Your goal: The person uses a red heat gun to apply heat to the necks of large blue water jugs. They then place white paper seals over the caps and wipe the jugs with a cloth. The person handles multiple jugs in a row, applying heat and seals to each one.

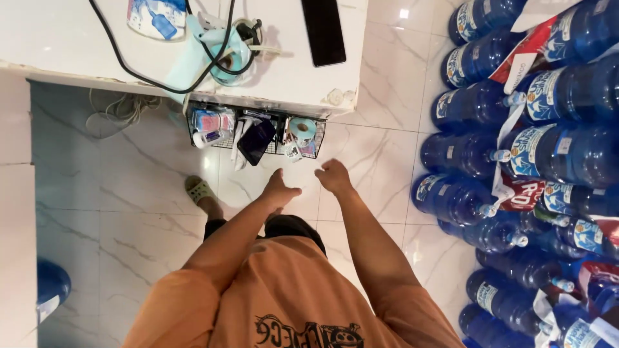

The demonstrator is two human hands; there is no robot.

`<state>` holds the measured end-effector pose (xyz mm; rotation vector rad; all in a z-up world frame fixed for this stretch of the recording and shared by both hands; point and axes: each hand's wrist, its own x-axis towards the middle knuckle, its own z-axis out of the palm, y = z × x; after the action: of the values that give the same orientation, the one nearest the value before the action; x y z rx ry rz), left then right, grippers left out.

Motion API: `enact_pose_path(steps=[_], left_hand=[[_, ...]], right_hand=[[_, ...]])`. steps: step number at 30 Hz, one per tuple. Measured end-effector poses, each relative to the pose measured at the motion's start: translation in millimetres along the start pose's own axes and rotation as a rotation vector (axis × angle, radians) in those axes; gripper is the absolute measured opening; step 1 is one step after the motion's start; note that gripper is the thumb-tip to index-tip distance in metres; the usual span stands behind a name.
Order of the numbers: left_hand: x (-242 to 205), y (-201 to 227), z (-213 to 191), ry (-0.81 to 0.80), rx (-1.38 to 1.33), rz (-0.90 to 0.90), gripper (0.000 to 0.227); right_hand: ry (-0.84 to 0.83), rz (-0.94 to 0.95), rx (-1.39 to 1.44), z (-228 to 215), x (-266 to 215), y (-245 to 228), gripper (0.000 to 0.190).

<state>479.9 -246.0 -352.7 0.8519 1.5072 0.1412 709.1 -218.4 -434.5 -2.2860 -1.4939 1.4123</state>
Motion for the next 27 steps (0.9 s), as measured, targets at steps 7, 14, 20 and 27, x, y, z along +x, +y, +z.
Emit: enact_pose_path(steps=[7,14,20,27], left_hand=[[93,-16,50,0.149,-0.206,-0.012,0.065],[26,-7,27,0.036,-0.802,-0.066,0.032],[-30,34,-10,-0.123,-1.21,-0.116,0.027],[-54,45,-30,-0.371,-1.296,0.004,0.041]], right_hand=[[-0.116,0.119,0.318,-9,-50,-8,0.062],[-0.148,-0.22,0.261,-72,-129,-81,0.081],[-0.321,-0.501,0.234,-67,-135,-82,0.029],[-0.374,-0.263,0.695,-67,-159,-98,0.008]])
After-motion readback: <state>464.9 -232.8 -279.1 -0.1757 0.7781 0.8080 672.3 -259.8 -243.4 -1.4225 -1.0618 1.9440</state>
